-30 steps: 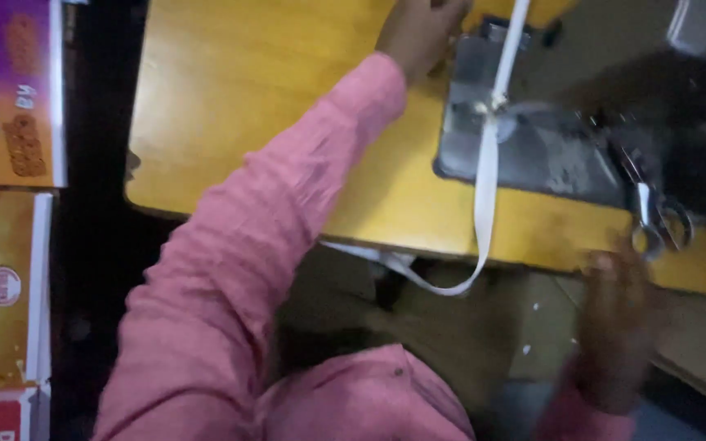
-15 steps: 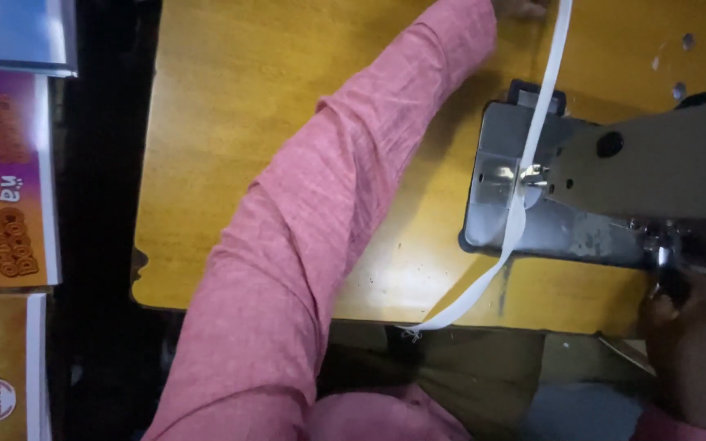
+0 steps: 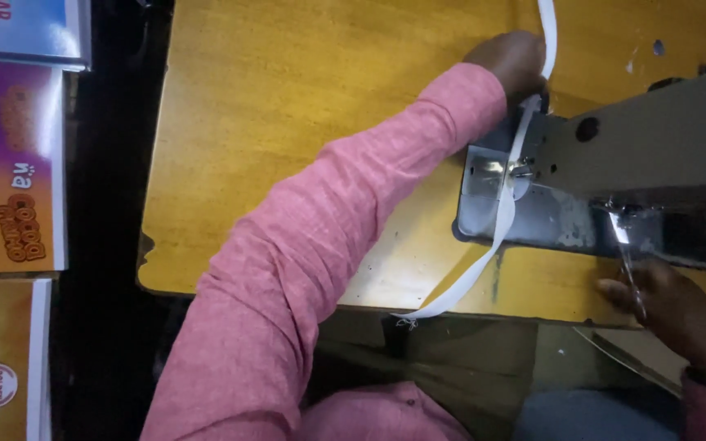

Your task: The person sews white labels onto various colorful printed fabric or paper sheets using a sewing machine, guiding each sheet and label under the needle by hand.

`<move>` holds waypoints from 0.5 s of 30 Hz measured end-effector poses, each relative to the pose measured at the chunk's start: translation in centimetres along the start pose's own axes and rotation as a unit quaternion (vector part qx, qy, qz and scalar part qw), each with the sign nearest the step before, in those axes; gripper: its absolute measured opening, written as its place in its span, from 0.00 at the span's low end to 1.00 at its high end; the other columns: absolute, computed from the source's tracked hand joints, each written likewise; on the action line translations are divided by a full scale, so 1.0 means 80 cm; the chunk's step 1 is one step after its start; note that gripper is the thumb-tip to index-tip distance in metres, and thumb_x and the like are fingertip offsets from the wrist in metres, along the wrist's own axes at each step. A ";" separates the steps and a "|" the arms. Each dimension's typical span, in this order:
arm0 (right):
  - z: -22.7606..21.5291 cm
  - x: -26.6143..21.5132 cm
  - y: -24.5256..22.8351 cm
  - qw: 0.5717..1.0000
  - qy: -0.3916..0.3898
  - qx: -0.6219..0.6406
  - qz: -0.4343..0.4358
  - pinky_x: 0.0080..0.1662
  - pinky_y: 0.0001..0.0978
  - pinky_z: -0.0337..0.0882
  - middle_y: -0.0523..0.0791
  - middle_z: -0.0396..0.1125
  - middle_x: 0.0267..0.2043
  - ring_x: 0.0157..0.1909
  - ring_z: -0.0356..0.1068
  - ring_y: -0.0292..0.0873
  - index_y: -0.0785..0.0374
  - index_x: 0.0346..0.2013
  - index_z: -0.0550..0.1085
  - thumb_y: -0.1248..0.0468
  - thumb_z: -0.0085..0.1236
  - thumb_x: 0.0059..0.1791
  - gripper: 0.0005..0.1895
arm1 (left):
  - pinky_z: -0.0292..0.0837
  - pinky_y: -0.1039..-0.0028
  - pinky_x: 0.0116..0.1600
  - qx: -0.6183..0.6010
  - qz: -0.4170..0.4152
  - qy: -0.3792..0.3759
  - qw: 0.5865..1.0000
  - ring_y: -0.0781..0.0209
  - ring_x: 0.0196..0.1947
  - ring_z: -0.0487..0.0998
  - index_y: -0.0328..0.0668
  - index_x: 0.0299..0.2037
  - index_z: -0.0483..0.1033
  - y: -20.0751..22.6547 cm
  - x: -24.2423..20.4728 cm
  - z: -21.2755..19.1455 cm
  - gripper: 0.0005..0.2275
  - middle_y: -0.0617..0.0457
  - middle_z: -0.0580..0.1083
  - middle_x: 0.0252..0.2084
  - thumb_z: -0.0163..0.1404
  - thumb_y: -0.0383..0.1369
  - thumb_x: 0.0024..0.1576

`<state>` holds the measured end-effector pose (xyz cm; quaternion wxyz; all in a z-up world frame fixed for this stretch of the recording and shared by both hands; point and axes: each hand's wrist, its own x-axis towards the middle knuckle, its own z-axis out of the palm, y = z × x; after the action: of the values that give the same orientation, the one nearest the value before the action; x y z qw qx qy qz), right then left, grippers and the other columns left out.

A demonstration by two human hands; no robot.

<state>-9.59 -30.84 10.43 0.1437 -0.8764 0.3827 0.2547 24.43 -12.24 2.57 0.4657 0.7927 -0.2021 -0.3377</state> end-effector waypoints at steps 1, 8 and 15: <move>-0.004 -0.012 -0.029 0.998 -0.007 -0.068 0.009 0.42 0.47 0.67 0.55 0.78 0.36 0.38 0.77 0.55 0.66 0.39 0.82 0.50 0.66 0.52 0.19 | 0.83 0.73 0.48 0.109 0.066 0.048 0.991 0.62 0.39 0.83 0.49 0.42 0.80 -0.011 0.020 0.012 0.07 0.57 0.80 0.40 0.59 0.39 0.61; -0.017 0.017 -0.078 0.969 0.061 -0.215 -0.102 0.45 0.52 0.73 0.57 0.80 0.32 0.40 0.82 0.63 0.64 0.35 0.76 0.43 0.71 0.48 0.26 | 0.74 0.58 0.57 0.096 0.114 0.116 0.982 0.62 0.40 0.79 0.61 0.20 0.75 -0.013 0.025 -0.001 0.16 0.65 0.79 0.26 0.71 0.44 0.51; -0.090 0.200 0.093 0.959 0.083 -0.105 -0.251 0.68 0.47 0.66 0.51 0.77 0.61 0.64 0.73 0.55 0.58 0.56 0.82 0.62 0.66 0.52 0.18 | 0.77 0.59 0.57 0.172 0.115 0.090 0.974 0.59 0.45 0.82 0.57 0.31 0.87 -0.003 0.017 -0.012 0.12 0.61 0.85 0.38 0.74 0.48 0.45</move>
<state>-3.48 -48.57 7.04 0.0778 -0.9725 0.1325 0.1752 26.03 -12.38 2.20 0.3740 0.8596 -0.3043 -0.1690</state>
